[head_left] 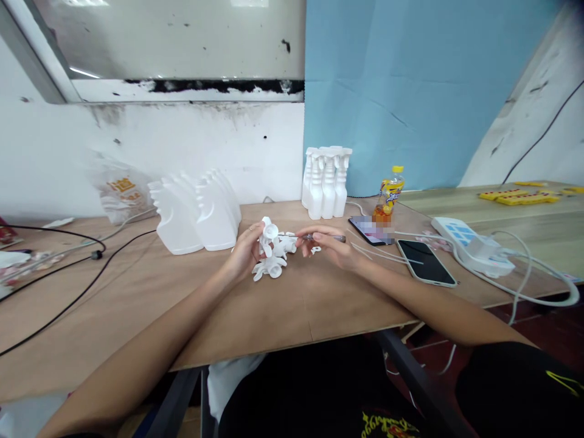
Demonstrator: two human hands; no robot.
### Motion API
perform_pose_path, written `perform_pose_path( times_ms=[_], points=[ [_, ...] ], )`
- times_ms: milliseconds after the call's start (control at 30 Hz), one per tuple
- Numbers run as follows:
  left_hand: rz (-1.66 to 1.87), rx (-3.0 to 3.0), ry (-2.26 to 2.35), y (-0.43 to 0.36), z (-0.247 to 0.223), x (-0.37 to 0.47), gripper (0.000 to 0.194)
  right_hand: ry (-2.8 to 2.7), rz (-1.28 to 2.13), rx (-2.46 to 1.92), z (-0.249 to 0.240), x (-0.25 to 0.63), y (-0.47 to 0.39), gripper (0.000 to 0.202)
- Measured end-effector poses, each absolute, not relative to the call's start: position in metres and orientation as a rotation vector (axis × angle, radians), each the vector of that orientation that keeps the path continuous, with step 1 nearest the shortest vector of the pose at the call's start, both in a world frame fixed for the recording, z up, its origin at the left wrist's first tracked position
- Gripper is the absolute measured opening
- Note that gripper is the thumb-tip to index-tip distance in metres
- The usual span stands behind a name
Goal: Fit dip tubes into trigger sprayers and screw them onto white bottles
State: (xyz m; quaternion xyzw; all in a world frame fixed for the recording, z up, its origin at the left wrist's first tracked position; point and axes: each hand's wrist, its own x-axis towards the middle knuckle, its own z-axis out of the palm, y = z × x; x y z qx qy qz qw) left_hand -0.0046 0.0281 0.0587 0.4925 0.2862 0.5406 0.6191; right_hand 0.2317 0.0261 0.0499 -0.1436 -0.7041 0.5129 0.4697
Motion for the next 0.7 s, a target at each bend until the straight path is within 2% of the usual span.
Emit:
perform_pose_path(
  times_ms=[233,500,600,700],
  points=[
    [1.266,1.247,0.701,0.032,0.054,-0.005,0.042,-1.859,1.026,-0.421,0.045,0.232,0.027,0.030],
    [1.277,1.493,0.936,0.024,0.050,-0.002,0.049,-2.130,0.445,-0.400,0.043,0.231,0.022,0.026],
    [1.291,1.556,0.934,0.021,0.051,-0.001,0.048,-2.114,0.512,-0.372,0.043,0.230,0.024,0.026],
    [1.301,1.512,0.947,0.019,0.053,-0.001,0.048,-2.003,0.819,-0.380,0.041,0.228,0.029,0.031]
  ],
)
